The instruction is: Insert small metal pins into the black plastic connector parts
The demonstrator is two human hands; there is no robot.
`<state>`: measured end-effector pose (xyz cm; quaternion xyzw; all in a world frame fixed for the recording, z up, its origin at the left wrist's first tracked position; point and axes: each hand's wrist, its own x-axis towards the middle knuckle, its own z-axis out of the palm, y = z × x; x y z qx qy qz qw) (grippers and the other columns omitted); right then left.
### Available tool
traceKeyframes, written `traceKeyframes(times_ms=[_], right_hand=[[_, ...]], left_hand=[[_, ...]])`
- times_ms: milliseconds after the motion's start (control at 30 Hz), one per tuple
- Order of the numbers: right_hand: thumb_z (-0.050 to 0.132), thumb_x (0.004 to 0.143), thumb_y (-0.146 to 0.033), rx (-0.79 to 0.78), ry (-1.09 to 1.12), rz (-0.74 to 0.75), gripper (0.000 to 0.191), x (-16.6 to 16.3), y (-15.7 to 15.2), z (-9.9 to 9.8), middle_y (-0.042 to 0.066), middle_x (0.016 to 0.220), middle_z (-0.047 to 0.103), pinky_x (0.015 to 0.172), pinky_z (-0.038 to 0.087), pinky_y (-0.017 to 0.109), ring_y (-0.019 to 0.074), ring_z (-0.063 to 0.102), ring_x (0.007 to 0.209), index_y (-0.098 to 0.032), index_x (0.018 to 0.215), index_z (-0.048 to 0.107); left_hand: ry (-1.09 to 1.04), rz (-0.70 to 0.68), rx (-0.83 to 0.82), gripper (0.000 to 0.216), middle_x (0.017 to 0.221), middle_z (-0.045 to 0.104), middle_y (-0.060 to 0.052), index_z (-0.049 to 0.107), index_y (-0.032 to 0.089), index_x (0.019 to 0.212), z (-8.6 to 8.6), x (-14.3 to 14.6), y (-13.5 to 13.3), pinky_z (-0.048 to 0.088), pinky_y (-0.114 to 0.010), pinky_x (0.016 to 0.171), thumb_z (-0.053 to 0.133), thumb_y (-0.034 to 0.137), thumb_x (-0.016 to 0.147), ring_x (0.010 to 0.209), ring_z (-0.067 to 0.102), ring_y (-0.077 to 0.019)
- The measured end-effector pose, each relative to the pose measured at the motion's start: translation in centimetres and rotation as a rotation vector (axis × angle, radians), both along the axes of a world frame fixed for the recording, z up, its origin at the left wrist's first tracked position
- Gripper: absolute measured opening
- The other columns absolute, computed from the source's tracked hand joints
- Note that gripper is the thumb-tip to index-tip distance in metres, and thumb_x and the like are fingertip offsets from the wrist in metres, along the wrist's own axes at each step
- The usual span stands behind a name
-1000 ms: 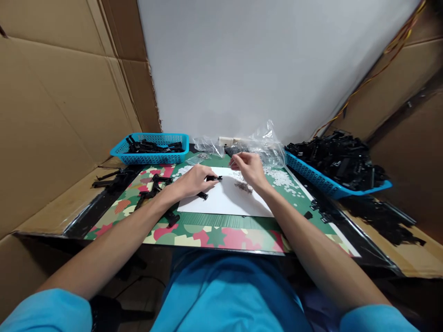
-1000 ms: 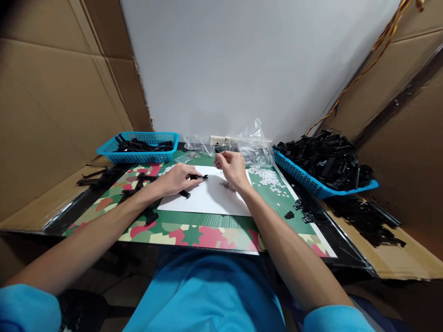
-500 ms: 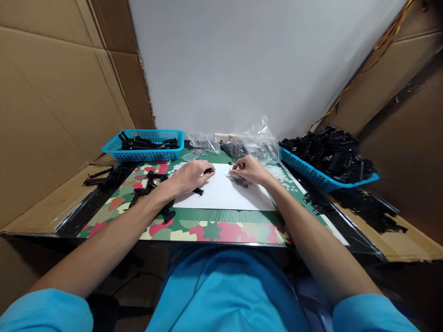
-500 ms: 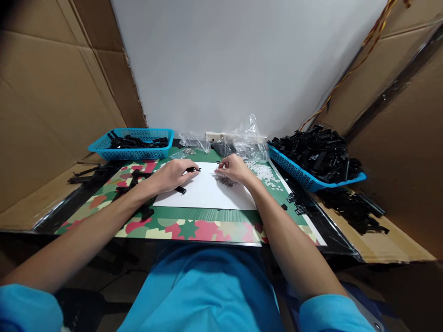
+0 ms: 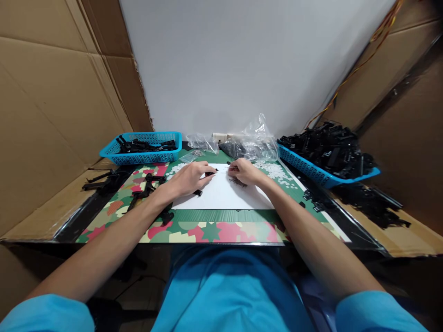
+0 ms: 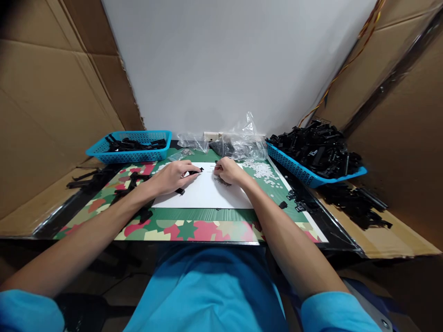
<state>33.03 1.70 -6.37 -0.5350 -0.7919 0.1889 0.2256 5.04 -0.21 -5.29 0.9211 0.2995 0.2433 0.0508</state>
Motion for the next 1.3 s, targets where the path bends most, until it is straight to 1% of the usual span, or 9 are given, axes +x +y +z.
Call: traceKeyframes(times_ms=[133, 233, 367, 467, 700, 800, 967, 1167, 1300], right_hand=[[0.069, 0.094, -0.038, -0.044, 0.235, 0.026, 0.025, -1.1, -1.3, 1.2, 0.002, 0.072, 0.057, 0.065, 0.031, 0.032, 0.0159, 0.044, 0.067, -0.017, 0.082, 0.068], [0.071, 0.094, -0.051, -0.136, 0.483, 0.086, 0.035, -2.3, -2.5, 2.0, -0.001, 0.072, 0.046, 0.064, 0.027, 0.032, 0.0143, 0.034, 0.066, -0.019, 0.083, 0.065], [0.08, 0.088, -0.052, -0.317, 0.746, 0.201, 0.036, -3.7, -3.5, 2.2, 0.0, 0.076, 0.046, 0.063, 0.025, 0.033, 0.0142, 0.03, 0.067, -0.019, 0.083, 0.066], [0.086, 0.083, -0.047, -0.398, 0.859, 0.211, 0.033, -4.2, -3.6, 2.0, 0.002, 0.079, 0.049, 0.062, 0.026, 0.033, 0.0148, 0.03, 0.068, -0.019, 0.084, 0.068], [0.089, 0.084, -0.044, -0.442, 0.906, 0.205, 0.032, -4.0, -3.7, 1.4, 0.0, 0.077, 0.047, 0.061, 0.021, 0.032, 0.0123, 0.026, 0.066, -0.016, 0.085, 0.073], [0.091, 0.08, -0.043, -0.43, 0.901, 0.182, 0.032, -4.3, -3.8, 1.2, 0.0, 0.079, 0.051, 0.06, 0.02, 0.031, 0.0115, 0.028, 0.066, -0.015, 0.088, 0.077], [0.091, 0.077, -0.038, -0.46, 1.017, 0.196, 0.029, -5.0, -4.1, 1.5, 0.003, 0.083, 0.057, 0.06, 0.023, 0.033, 0.0119, 0.028, 0.067, -0.015, 0.091, 0.081], [0.087, 0.082, -0.038, -0.422, 1.03, 0.202, 0.026, -4.8, -4.4, 2.0, -0.003, 0.07, 0.039, 0.062, 0.022, 0.033, 0.0127, 0.026, 0.067, -0.013, 0.09, 0.083], [0.088, 0.081, -0.046, -0.334, 0.969, 0.174, 0.032, -4.9, -4.5, 2.1, -0.003, 0.07, 0.039, 0.062, 0.022, 0.033, 0.0133, 0.026, 0.067, -0.016, 0.088, 0.082]], left_hand=[[-0.033, 0.041, 0.024, 0.031, 0.101, 0.072, -0.006, 0.082, 0.028, 0.128, 0.0, 0.1, -0.1, 0.047, -0.031, 0.07, 0.064, 0.036, 0.104, 0.075, 0.063, -0.0167], [-0.122, 0.056, 0.065, 0.031, 0.095, 0.069, -0.005, 0.081, 0.029, 0.129, 0.0, 0.5, -0.3, 0.046, -0.03, 0.067, 0.063, 0.039, 0.105, 0.071, 0.059, -0.0155], [-0.245, 0.098, 0.153, 0.029, 0.094, 0.068, -0.005, 0.081, 0.026, 0.126, -0.1, 0.8, -0.7, 0.045, -0.029, 0.065, 0.063, 0.036, 0.105, 0.072, 0.059, -0.0154], [-0.269, 0.13, 0.211, 0.027, 0.094, 0.068, -0.005, 0.081, 0.025, 0.122, 0.0, 0.8, -0.9, 0.045, -0.029, 0.064, 0.063, 0.038, 0.106, 0.072, 0.057, -0.0152], [-0.268, 0.121, 0.193, 0.027, 0.096, 0.067, -0.005, 0.077, 0.022, 0.117, -0.1, 1.2, -1.2, 0.046, -0.029, 0.065, 0.06, 0.04, 0.108, 0.074, 0.06, -0.0154], [-0.276, 0.138, 0.189, 0.024, 0.101, 0.068, -0.007, 0.074, 0.021, 0.112, -0.1, 1.4, -1.2, 0.047, -0.029, 0.067, 0.057, 0.038, 0.109, 0.079, 0.062, -0.0167], [-0.279, 0.152, 0.182, 0.02, 0.108, 0.069, -0.007, 0.07, 0.021, 0.109, 0.3, 1.4, -1.3, 0.048, -0.029, 0.071, 0.055, 0.034, 0.11, 0.085, 0.065, -0.0177], [-0.309, 0.14, 0.14, 0.02, 0.107, 0.07, -0.006, 0.069, 0.022, 0.108, 0.3, 1.3, -1.0, 0.049, -0.03, 0.074, 0.056, 0.037, 0.11, 0.082, 0.063, -0.0169], [-0.343, 0.143, 0.126, 0.023, 0.107, 0.07, -0.006, 0.07, 0.022, 0.11, 0.0, 1.3, -0.7, 0.051, -0.031, 0.076, 0.056, 0.04, 0.11, 0.084, 0.064, -0.0178]])
